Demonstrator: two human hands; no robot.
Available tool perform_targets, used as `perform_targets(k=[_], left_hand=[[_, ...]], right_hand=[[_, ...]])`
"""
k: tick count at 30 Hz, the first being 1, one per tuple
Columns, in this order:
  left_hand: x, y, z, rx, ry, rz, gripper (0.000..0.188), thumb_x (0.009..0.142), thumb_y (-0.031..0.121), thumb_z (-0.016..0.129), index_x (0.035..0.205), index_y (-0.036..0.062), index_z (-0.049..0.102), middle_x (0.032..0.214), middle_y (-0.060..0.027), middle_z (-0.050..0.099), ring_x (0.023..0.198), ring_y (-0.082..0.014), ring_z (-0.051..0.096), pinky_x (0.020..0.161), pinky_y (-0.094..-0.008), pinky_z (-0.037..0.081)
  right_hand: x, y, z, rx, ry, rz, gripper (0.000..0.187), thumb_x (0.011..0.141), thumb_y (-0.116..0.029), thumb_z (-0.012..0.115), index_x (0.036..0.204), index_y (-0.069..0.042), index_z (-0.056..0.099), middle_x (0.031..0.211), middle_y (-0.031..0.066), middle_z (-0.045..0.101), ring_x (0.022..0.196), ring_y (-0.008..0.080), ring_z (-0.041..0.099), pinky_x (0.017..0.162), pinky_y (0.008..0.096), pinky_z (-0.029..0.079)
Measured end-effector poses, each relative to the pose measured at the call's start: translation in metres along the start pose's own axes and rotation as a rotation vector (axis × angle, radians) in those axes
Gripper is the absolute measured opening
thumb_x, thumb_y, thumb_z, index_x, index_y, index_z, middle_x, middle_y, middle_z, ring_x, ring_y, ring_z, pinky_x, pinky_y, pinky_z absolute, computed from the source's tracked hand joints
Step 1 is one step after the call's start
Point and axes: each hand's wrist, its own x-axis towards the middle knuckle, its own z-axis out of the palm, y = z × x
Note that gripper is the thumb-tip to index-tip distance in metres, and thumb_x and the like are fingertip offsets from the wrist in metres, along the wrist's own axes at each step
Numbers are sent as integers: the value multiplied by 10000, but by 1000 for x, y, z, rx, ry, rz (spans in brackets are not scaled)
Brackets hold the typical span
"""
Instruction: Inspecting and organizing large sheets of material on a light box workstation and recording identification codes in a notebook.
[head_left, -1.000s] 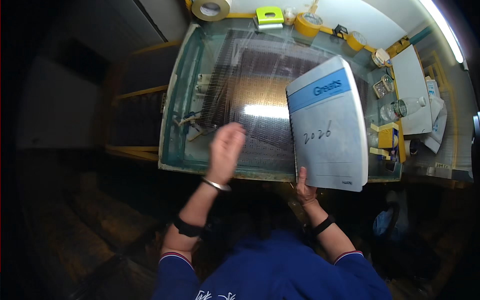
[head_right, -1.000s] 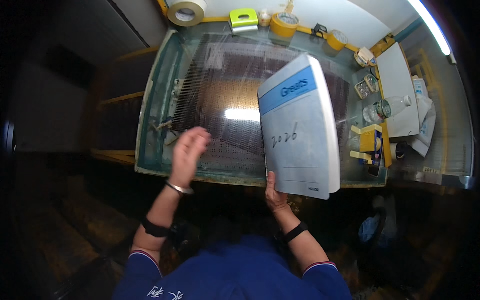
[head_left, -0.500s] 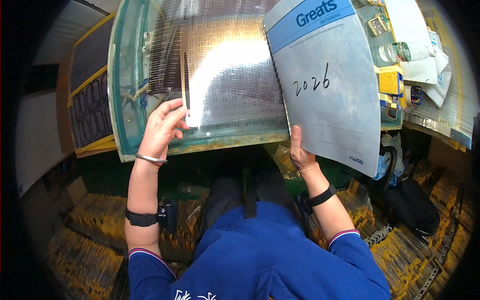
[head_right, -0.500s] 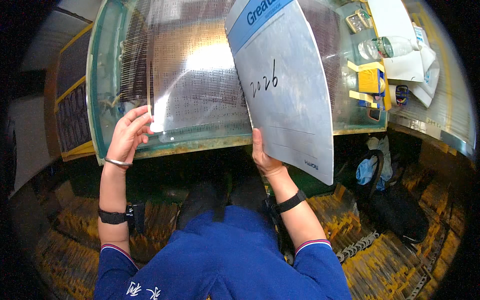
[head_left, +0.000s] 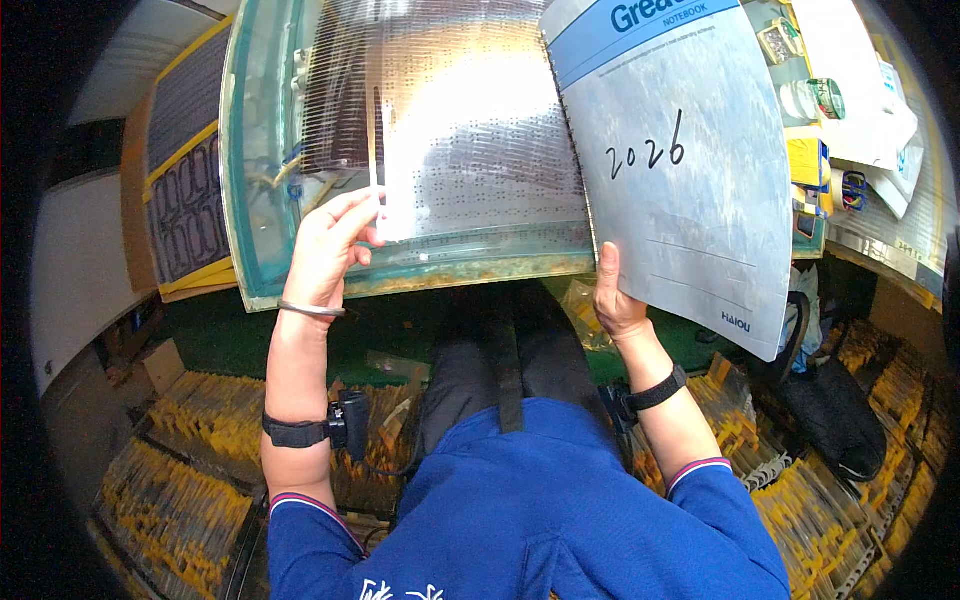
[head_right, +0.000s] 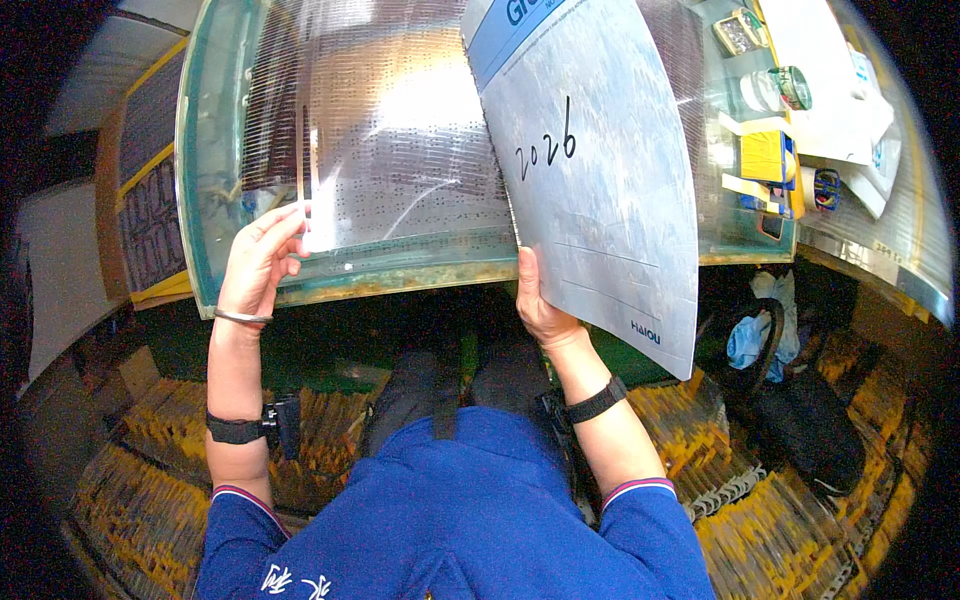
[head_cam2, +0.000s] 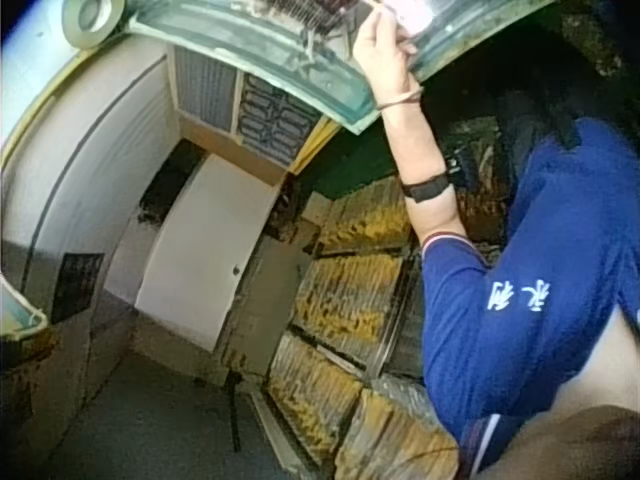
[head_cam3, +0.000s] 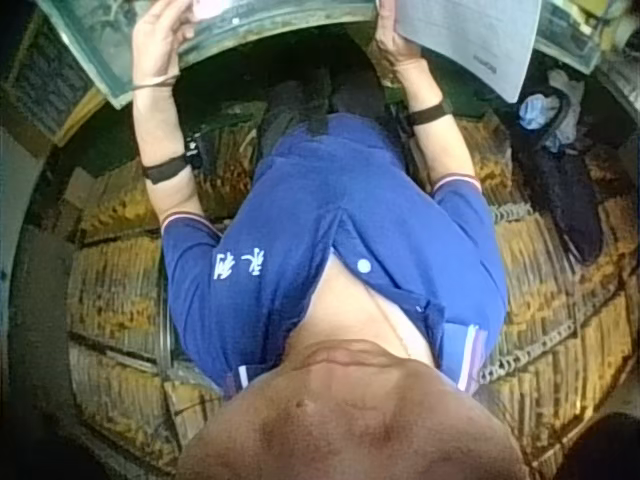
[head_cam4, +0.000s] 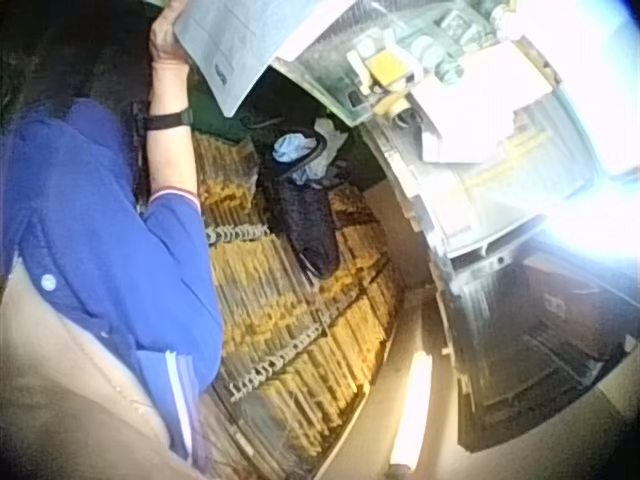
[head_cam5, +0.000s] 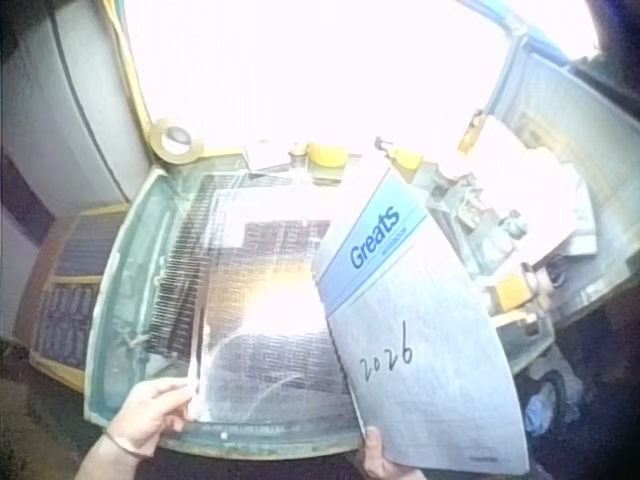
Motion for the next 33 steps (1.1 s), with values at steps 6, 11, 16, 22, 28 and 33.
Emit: perform_targets(k=[6, 11, 16, 22, 28, 33], left_hand=[[1, 0, 4, -19, -3, 28, 306, 853, 207, 614, 1081, 4, 608, 825, 16, 602, 641, -34, 506, 502, -159, 380], [4, -3, 10, 150, 36, 102, 254, 840, 185, 618, 1023, 12, 646, 758, 33, 586, 607, -20, 466, 500, -163, 372], [7, -3, 23, 217, 81, 187, 213, 835, 120, 625, 992, -23, 642, 842, -38, 657, 768, -84, 583, 650, -222, 466], [21, 3, 39, -154, 96, -9, 218, 864, 105, 575, 1022, -45, 589, 868, -82, 650, 688, -121, 619, 565, -233, 479], [31, 24, 63, -180, -98, 63, 350, 912, 76, 466, 1250, 15, 402, 994, -202, 613, 752, -301, 663, 604, -361, 571], [27, 8, 65, -238, -84, 255, 318, 929, 71, 411, 1244, 57, 455, 808, -145, 620, 513, -221, 622, 437, -315, 526]], right_hand=[[-6, 7, 1, 23, -37, 66, 141, 868, -151, 595, 876, -14, 627, 812, 123, 628, 733, 302, 595, 685, 378, 458], [1, -4, -7, -203, -112, -112, 168, 874, -78, 572, 1003, 23, 608, 897, 151, 641, 783, 298, 619, 700, 330, 486], [4, -13, -15, -372, -482, -51, 350, 790, -299, 580, 1028, -44, 612, 981, 160, 615, 898, 326, 575, 802, 453, 441], [3, -4, -5, -357, -311, -238, 385, 811, -248, 561, 1146, -59, 583, 1041, 144, 623, 900, 303, 600, 793, 449, 463], [25, -31, -46, -1099, -307, -637, 397, 816, -244, 563, 1178, -83, 571, 1064, 126, 613, 938, 307, 580, 818, 471, 437], [9, 8, -118, -1829, -65, -867, 409, 820, -240, 563, 1206, -104, 561, 1082, 110, 604, 969, 310, 564, 840, 490, 415]])
